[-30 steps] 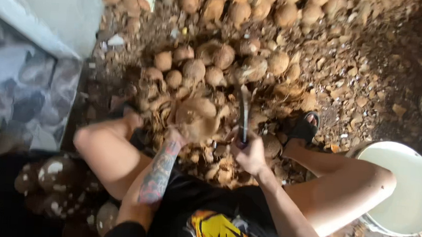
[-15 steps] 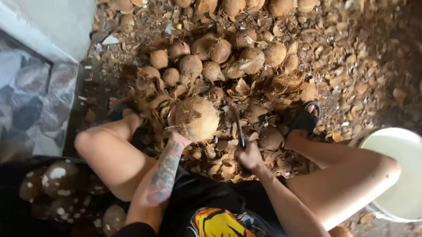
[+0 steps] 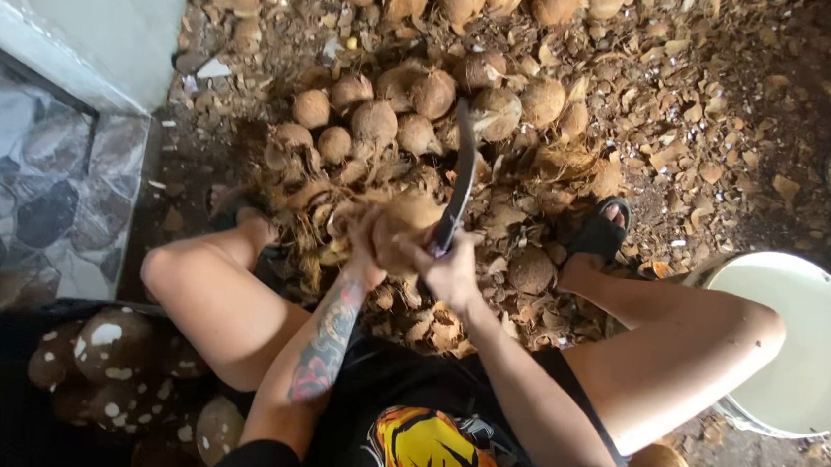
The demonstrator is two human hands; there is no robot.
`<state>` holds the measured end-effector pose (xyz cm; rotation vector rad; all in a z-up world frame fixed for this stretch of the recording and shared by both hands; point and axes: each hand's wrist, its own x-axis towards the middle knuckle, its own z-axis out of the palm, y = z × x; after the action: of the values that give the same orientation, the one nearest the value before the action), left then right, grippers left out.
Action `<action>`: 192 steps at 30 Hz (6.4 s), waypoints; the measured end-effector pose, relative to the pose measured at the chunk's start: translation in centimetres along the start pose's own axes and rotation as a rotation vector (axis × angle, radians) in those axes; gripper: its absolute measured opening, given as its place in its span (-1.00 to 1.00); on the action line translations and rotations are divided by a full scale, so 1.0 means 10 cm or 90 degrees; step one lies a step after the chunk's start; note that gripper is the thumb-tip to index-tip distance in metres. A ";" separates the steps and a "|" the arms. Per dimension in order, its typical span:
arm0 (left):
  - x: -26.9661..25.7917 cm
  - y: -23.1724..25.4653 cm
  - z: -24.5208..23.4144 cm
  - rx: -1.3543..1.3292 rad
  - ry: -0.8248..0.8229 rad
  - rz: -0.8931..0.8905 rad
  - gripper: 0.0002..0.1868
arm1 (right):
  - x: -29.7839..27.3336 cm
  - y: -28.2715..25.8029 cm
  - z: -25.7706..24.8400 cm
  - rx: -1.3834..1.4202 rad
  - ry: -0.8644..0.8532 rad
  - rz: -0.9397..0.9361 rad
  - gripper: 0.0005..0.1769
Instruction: The person sits cross-legged on the ground and uses a large knife to peel the fibrous husk off coconuts. They hold each coconut with one hand and repeatedly strike and scrape the husk with the knife, then place the peeled coconut into a nearby container.
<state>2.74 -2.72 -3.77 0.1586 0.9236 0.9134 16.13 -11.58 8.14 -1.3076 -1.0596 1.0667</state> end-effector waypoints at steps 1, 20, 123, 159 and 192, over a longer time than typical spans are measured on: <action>-0.10 0.04 0.10 0.003 -0.002 0.004 -0.34 | 0.00 -0.01 0.06 0.002 0.001 -0.005 -0.65; -0.47 0.12 0.24 -0.171 0.077 -0.066 -0.20 | 0.65 0.59 -1.20 -0.197 0.293 0.037 -0.71; -0.24 0.04 -0.15 -0.201 0.062 -0.026 -0.25 | -0.80 -1.07 -0.78 -0.035 -0.250 -0.417 -0.90; -0.49 0.13 0.11 -0.058 0.148 0.009 -0.04 | -0.79 -0.07 -0.78 -0.458 -0.300 0.316 -0.63; -0.78 0.30 0.46 -0.145 0.106 0.014 -0.62 | -0.81 -0.23 -0.68 -0.220 -0.279 -0.073 -0.84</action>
<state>2.24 -5.43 5.35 -0.1031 0.9650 1.0568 21.21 -20.84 10.53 -1.2872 -1.6877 1.1451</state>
